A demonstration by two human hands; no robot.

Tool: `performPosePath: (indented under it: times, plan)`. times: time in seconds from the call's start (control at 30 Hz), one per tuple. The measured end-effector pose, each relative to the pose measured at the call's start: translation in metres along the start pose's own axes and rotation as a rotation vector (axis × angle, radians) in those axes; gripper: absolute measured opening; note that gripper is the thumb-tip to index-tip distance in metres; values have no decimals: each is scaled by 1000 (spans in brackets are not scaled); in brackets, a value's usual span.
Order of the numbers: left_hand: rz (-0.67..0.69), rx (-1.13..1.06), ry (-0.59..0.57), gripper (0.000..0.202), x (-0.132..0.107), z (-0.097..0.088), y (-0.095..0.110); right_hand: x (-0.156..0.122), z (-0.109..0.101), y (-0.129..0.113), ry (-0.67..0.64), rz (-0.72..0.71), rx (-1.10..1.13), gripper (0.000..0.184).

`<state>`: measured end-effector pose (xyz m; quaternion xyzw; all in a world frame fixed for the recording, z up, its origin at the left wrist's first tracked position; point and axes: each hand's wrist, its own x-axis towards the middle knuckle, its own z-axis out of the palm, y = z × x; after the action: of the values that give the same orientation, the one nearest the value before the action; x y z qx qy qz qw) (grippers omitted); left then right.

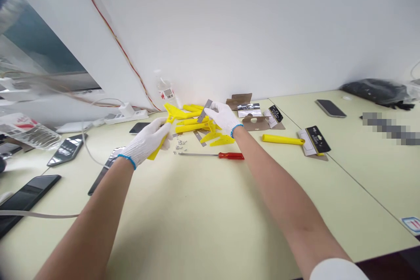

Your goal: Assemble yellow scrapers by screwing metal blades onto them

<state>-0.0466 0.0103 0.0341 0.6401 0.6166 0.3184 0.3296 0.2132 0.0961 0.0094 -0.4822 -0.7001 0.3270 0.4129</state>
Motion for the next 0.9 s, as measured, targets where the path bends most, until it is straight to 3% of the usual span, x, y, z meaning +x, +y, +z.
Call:
performPosePath:
  times: [0.1, 0.23, 0.3, 0.43, 0.63, 0.77, 0.9]
  plan:
    - [21, 45, -110, 38, -4, 0, 5, -18, -13, -11, -47, 12, 73, 29]
    - [59, 73, -237, 37, -13, 9, 17, -44, -21, -26, -305, 59, 62, 22]
    - [73, 87, -291, 39, -17, 15, 23, -54, -20, -33, -372, 101, 39, 20]
    - [73, 120, -378, 44, -21, 22, 27, -63, -17, -38, -371, 117, -20, 20]
    - [90, 145, -443, 44, -21, 24, 25, -62, -5, -25, -332, 145, -76, 15]
    - [95, 189, -419, 39, -21, 24, 24, -62, 1, -24, -327, 180, -35, 10]
    - [111, 251, -322, 35, -18, 22, 24, -59, -10, -28, -294, 175, -29, 10]
